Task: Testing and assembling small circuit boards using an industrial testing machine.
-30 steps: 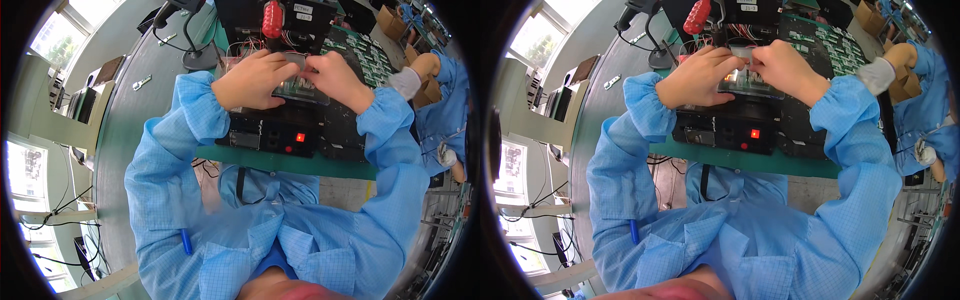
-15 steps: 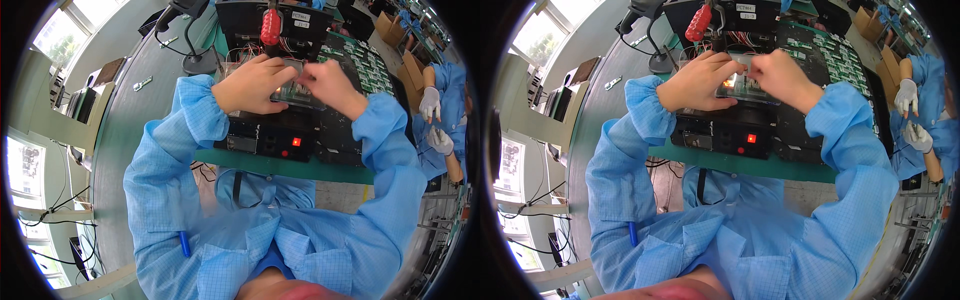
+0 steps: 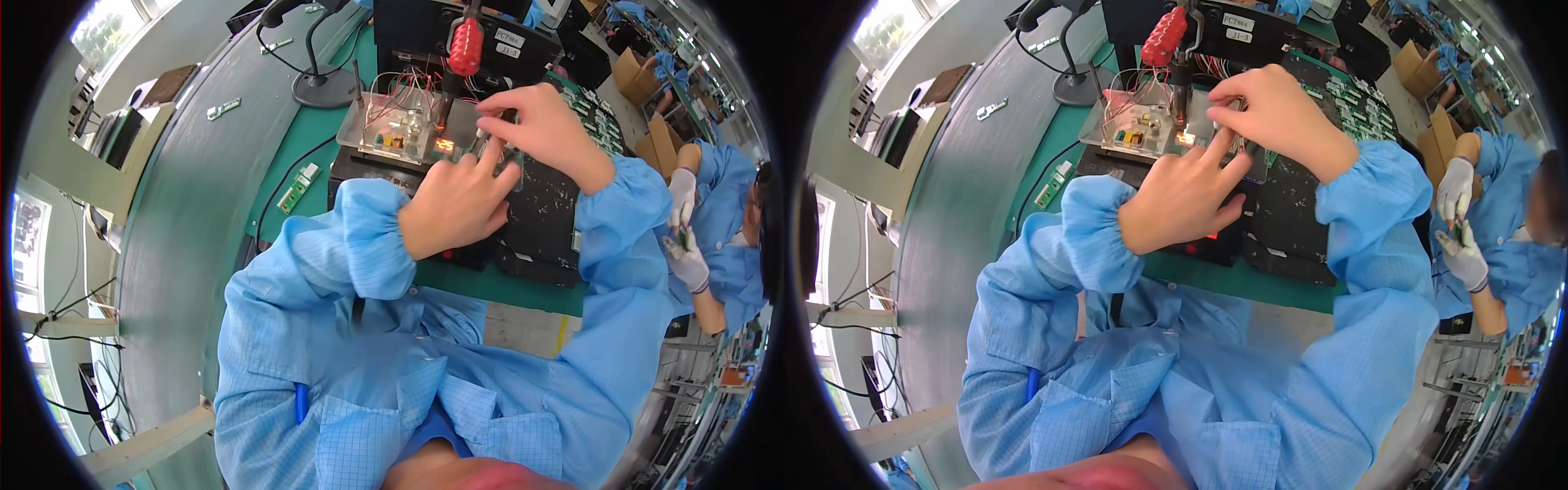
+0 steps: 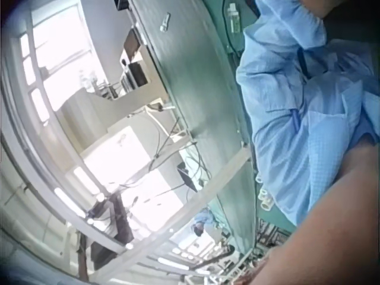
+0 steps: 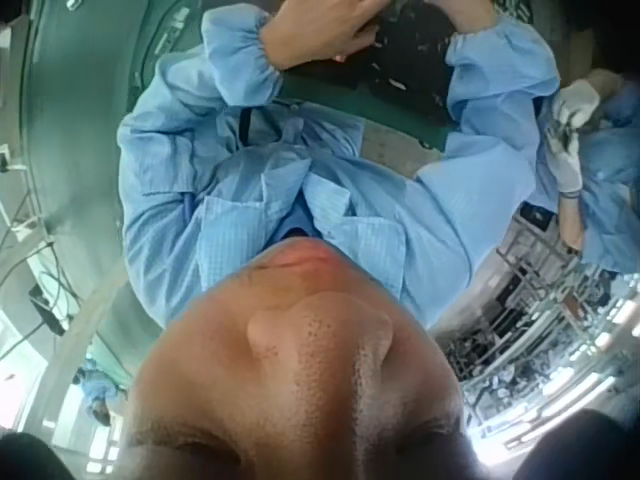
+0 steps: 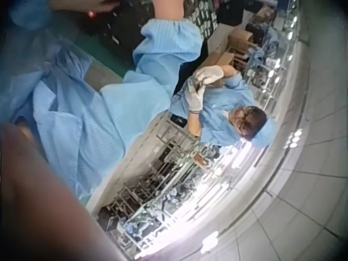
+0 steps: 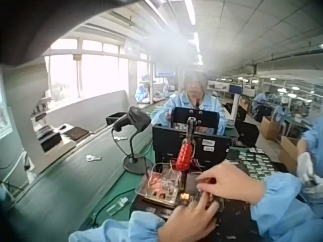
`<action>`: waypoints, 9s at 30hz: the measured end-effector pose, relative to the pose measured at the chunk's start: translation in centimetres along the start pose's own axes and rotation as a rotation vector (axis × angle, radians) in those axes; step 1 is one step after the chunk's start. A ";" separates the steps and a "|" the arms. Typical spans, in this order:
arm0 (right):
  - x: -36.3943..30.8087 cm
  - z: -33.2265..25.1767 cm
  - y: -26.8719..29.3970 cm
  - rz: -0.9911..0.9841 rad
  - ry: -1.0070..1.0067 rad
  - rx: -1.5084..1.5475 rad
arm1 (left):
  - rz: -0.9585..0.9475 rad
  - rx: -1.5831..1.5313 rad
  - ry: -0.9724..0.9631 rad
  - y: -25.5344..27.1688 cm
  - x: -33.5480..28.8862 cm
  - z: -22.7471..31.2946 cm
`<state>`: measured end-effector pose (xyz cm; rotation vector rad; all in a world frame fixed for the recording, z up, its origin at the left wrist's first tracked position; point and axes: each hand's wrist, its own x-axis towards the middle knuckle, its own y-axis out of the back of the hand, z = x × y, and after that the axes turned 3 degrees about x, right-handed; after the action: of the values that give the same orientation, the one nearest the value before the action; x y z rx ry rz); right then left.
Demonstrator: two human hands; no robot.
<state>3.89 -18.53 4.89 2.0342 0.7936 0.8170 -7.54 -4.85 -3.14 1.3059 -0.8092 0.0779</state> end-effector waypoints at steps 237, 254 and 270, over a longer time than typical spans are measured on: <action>-6.8 -0.9 -7.6 0.472 0.111 -0.434 | 0.134 -0.413 -0.126 -2.8 -0.1 -7.8; -7.1 -0.7 -7.9 0.453 0.091 -0.522 | 0.138 -0.443 -0.138 -3.0 -0.1 -8.1; -7.3 0.3 -8.2 0.432 0.114 -0.535 | 0.129 -0.484 -0.124 -2.9 0.2 -8.1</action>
<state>-2.26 -20.14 -4.11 1.6935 0.1503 1.2430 -2.09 1.25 -5.65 0.8072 -0.9484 -0.0939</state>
